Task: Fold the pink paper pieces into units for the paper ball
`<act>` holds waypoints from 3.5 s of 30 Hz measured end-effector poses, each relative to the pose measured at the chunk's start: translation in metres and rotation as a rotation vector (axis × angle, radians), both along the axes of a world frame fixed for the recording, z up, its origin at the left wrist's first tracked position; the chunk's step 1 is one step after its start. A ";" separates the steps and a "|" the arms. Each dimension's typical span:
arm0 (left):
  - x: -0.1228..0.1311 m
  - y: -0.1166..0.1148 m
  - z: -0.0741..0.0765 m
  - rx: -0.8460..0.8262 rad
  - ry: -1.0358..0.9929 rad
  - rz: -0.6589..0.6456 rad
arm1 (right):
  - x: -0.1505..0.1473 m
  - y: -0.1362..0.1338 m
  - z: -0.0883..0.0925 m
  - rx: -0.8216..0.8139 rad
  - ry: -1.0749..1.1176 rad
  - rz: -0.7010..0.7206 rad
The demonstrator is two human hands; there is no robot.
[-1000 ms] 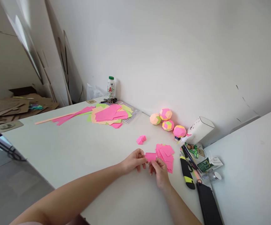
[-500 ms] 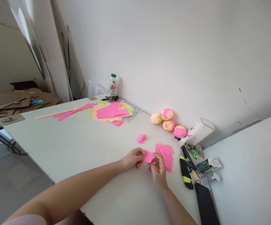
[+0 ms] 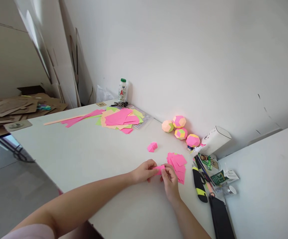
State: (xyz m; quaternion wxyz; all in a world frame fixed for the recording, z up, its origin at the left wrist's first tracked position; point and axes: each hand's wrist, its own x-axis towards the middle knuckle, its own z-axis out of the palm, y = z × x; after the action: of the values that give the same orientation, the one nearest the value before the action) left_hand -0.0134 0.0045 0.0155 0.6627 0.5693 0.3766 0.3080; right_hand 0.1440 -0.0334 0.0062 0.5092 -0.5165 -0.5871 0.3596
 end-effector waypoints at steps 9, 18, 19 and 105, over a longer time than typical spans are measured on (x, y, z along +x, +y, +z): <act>0.002 0.003 -0.008 -0.044 -0.075 0.023 | 0.001 0.000 -0.004 -0.139 0.033 0.010; -0.001 0.004 -0.004 -0.046 -0.139 -0.069 | 0.000 0.001 -0.006 -0.130 0.074 0.023; -0.002 0.004 -0.004 -0.046 -0.138 -0.076 | 0.000 0.001 -0.006 -0.127 0.078 0.029; -0.004 -0.003 0.008 0.213 0.093 -0.008 | 0.008 0.005 -0.011 -0.075 0.083 0.011</act>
State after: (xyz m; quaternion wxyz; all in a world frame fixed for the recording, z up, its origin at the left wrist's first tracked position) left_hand -0.0171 0.0012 0.0238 0.5816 0.6516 0.3698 0.3169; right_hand 0.1522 -0.0287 -0.0048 0.5113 -0.5168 -0.5542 0.4053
